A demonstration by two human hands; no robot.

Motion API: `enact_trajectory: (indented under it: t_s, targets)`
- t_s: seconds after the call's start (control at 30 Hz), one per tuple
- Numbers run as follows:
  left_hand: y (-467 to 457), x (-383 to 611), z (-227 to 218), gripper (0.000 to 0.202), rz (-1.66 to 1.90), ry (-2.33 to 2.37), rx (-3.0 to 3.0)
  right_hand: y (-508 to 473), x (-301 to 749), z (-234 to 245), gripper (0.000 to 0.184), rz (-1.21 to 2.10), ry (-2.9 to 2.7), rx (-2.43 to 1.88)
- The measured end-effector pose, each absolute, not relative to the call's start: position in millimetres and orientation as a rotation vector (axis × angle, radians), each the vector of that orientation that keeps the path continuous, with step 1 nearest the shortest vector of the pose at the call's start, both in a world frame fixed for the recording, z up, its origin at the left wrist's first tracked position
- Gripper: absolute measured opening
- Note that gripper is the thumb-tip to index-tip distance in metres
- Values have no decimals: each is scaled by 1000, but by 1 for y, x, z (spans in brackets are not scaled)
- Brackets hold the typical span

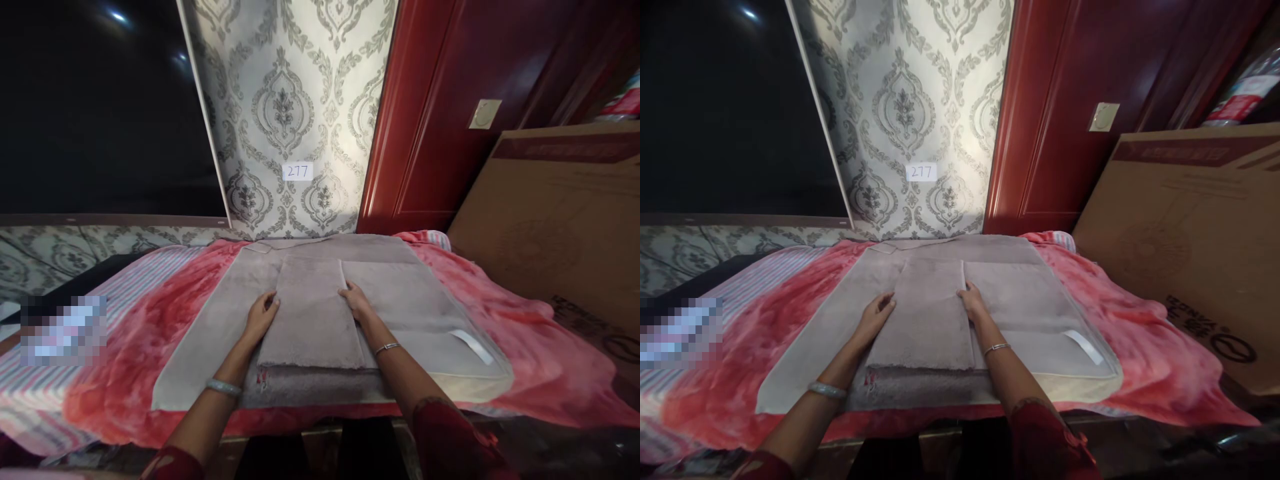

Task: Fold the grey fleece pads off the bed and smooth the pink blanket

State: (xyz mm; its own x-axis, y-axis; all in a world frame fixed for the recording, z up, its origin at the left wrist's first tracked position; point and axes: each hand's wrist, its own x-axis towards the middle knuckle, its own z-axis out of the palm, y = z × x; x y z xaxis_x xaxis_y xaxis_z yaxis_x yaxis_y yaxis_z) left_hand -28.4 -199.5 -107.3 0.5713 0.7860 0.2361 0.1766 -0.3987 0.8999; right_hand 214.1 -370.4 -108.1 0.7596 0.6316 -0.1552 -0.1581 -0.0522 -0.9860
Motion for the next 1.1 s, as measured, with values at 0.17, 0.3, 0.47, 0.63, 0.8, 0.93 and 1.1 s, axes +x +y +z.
enact_trajectory:
  t_s: [0.17,0.3,0.47,0.63,0.8,0.93,1.1]
  targets:
    - [-197,-35,-115,43,855,685,1844,-365,214,-107,64,680,-397,-1508]
    - [-198,-35,-117,39,863,648,1949,-370,221,-99,65,673,-398,-1504]
    - [-204,-33,-119,41,825,629,2150,-389,235,-100,67,614,-393,-1547]
    - [-211,-32,-116,44,801,623,2304,-397,238,-110,64,610,-407,-1600]
    - [-213,-33,-112,49,738,664,2342,-395,236,-113,65,599,-419,-1609]
    - [-211,-34,-113,49,754,632,2329,-394,237,-111,63,589,-415,-1612]
    - [-207,-34,-115,49,784,601,2324,-394,238,-112,61,565,-417,-1609]
